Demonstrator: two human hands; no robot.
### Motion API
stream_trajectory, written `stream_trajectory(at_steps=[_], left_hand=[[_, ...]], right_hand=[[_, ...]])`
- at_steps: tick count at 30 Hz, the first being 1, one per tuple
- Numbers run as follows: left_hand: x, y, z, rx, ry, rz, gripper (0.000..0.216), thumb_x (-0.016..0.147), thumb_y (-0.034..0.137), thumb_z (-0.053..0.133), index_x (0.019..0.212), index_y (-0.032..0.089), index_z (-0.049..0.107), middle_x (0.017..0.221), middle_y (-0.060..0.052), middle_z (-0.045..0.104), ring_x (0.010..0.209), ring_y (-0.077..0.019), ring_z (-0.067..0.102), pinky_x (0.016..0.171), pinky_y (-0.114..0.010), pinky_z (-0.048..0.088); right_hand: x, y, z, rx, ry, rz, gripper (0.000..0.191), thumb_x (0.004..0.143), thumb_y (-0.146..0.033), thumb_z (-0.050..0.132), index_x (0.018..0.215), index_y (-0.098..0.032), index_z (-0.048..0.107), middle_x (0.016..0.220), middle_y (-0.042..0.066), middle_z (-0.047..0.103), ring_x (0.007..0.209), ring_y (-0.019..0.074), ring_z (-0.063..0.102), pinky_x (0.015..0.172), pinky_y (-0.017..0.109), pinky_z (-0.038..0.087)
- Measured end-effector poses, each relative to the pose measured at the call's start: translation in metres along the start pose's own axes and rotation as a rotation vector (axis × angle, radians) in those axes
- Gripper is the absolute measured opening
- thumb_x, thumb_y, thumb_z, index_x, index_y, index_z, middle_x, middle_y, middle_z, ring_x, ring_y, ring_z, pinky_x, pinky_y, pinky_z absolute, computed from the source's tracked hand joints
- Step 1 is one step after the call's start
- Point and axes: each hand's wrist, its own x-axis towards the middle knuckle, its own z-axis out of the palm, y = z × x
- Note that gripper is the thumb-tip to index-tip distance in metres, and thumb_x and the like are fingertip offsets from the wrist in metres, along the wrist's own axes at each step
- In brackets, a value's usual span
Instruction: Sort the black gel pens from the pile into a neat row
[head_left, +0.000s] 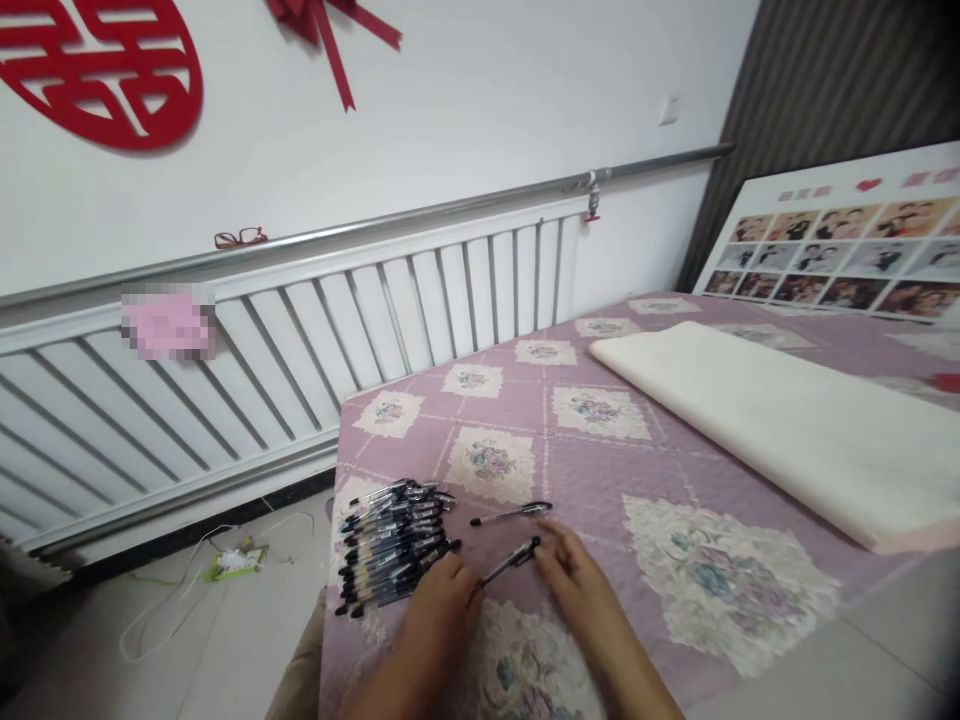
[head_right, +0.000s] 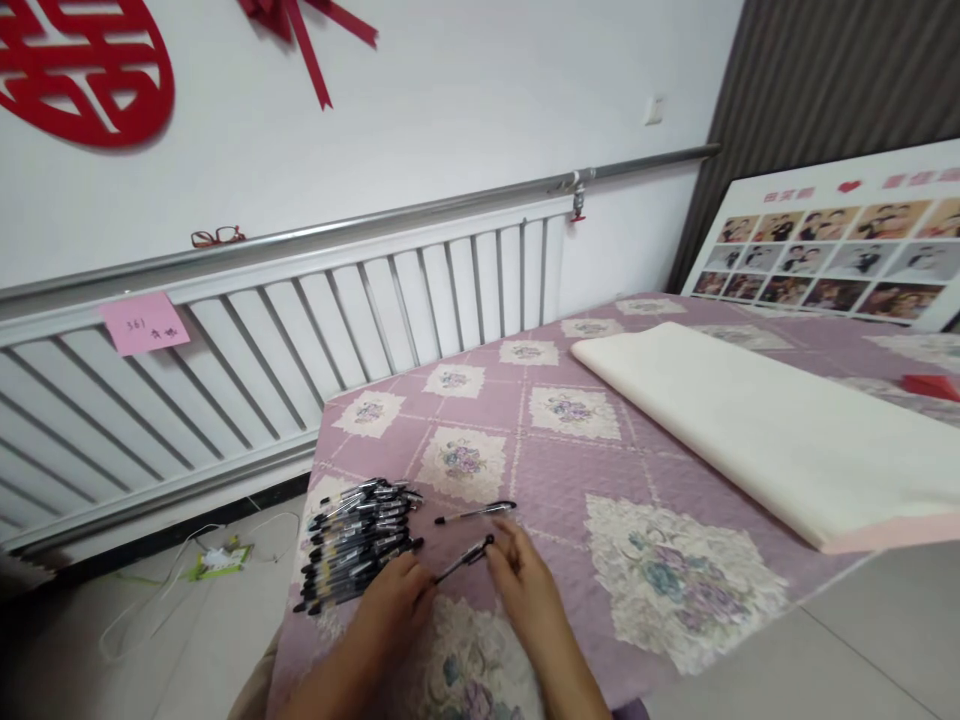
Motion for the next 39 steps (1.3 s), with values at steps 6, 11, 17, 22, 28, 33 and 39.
stream_trajectory(at_steps=[6,11,17,22,28,33,39], left_hand=[[0.057,0.015,0.006,0.048,-0.075,-0.014,0.017,0.089,0.019,0.049,0.089,0.019,0.066,0.096,-0.007,0.064,0.091,-0.0207,0.06,0.078,-0.03,0.046],[0.075,0.017,0.009,0.087,-0.089,-0.028,0.012,0.088,0.019,0.053,0.094,0.019,0.064,0.098,-0.006,0.063,0.097,-0.0215,0.058,0.084,-0.031,0.042],[0.085,0.022,0.004,0.111,-0.053,-0.032,0.022,0.084,0.024,0.06,0.106,0.021,0.058,0.112,-0.006,0.057,0.109,-0.0246,0.05,0.092,-0.035,0.038],[0.095,0.023,0.009,0.1,-0.097,-0.019,0.012,0.087,0.024,0.058,0.099,0.021,0.059,0.105,-0.004,0.06,0.102,-0.0221,0.053,0.088,-0.032,0.039],[0.101,0.026,0.017,0.07,-0.126,-0.03,0.01,0.091,0.022,0.051,0.097,0.02,0.057,0.104,-0.004,0.06,0.1,-0.0197,0.054,0.086,-0.029,0.038],[0.109,0.03,0.021,0.031,-0.12,-0.026,0.008,0.09,0.021,0.051,0.095,0.02,0.058,0.102,-0.004,0.061,0.099,-0.0193,0.054,0.085,-0.028,0.038],[0.099,0.03,0.016,-0.046,-0.043,-0.017,0.011,0.088,0.019,0.053,0.097,0.021,0.059,0.104,-0.004,0.059,0.102,-0.0201,0.053,0.088,-0.029,0.039]], right_hand=[[0.011,0.009,-0.031,0.018,0.267,0.08,0.044,0.079,-0.048,0.052,0.11,-0.019,0.06,0.096,0.008,0.071,0.087,0.0234,0.066,0.079,0.035,0.053],[0.01,0.002,-0.032,-0.034,0.176,0.044,0.038,0.077,-0.046,0.051,0.1,-0.018,0.064,0.103,0.011,0.072,0.097,0.0258,0.066,0.087,0.037,0.051],[0.012,0.006,-0.03,-0.27,0.118,-0.041,0.034,0.082,-0.039,0.045,0.099,-0.016,0.065,0.1,0.012,0.07,0.094,0.0255,0.065,0.086,0.039,0.05],[0.01,0.004,-0.021,-0.559,0.009,-0.055,0.029,0.084,-0.026,0.046,0.102,-0.015,0.066,0.106,0.014,0.068,0.103,0.0271,0.06,0.093,0.042,0.044],[0.009,-0.002,-0.015,-0.709,-0.06,0.019,0.029,0.085,-0.025,0.051,0.11,-0.018,0.065,0.116,0.011,0.065,0.111,0.0283,0.056,0.096,0.041,0.041],[0.009,0.0,-0.015,-0.72,-0.039,-0.004,0.026,0.086,-0.025,0.051,0.107,-0.02,0.066,0.11,0.009,0.067,0.107,0.0279,0.058,0.091,0.039,0.042],[0.014,0.003,-0.014,-0.598,-0.016,-0.073,0.023,0.087,-0.027,0.047,0.097,-0.019,0.066,0.099,0.011,0.069,0.096,0.0254,0.062,0.085,0.035,0.044]])
